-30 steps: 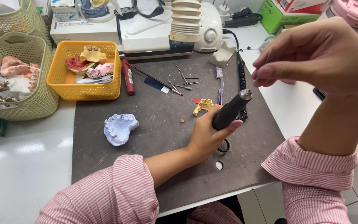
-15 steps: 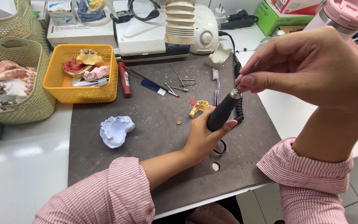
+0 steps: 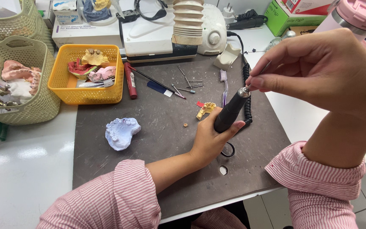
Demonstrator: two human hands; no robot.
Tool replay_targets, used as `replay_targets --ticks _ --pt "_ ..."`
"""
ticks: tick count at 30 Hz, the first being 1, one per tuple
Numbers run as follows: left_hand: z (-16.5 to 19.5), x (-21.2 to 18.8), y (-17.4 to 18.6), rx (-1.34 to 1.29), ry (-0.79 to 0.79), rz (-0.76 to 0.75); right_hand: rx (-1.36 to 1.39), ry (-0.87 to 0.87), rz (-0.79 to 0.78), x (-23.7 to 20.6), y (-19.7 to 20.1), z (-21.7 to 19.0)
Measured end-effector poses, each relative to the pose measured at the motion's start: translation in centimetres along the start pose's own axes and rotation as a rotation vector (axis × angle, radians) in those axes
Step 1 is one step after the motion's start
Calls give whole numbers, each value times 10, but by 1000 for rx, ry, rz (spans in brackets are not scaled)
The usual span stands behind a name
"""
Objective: The person uses a rotary handpiece to grind and shape a small tooth-shaped object held in the left hand. The person repeatedly changes the rotary bit and continues shaping the object on a workbench with dental molds and tools nearby.
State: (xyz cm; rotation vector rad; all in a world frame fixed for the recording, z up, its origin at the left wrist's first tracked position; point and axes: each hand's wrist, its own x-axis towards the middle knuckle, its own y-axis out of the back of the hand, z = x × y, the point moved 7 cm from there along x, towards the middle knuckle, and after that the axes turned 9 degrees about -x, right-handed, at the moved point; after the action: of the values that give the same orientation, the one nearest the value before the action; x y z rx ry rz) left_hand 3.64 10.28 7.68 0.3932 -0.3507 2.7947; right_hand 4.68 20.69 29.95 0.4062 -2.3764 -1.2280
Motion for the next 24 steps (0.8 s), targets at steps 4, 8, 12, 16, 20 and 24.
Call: replay_targets --ticks 4,8,12,16,20,24 --pt "-4 0 1 5 39 -2 -75 1 16 -1 -1 1" --pt "-5 1 0 -7 68 2 -75 3 8 2 -1 4" --pt "-2 0 0 14 37 14 -92 109 19 2 4 -1" --pt "-1 -2 0 99 9 11 -240 117 20 -2 1 -2" --pt "-4 -2 0 19 18 1 -353 54 -21 2 -10 1" --pt "-4 -1 2 -15 6 22 -246 164 -13 10 -10 -1"
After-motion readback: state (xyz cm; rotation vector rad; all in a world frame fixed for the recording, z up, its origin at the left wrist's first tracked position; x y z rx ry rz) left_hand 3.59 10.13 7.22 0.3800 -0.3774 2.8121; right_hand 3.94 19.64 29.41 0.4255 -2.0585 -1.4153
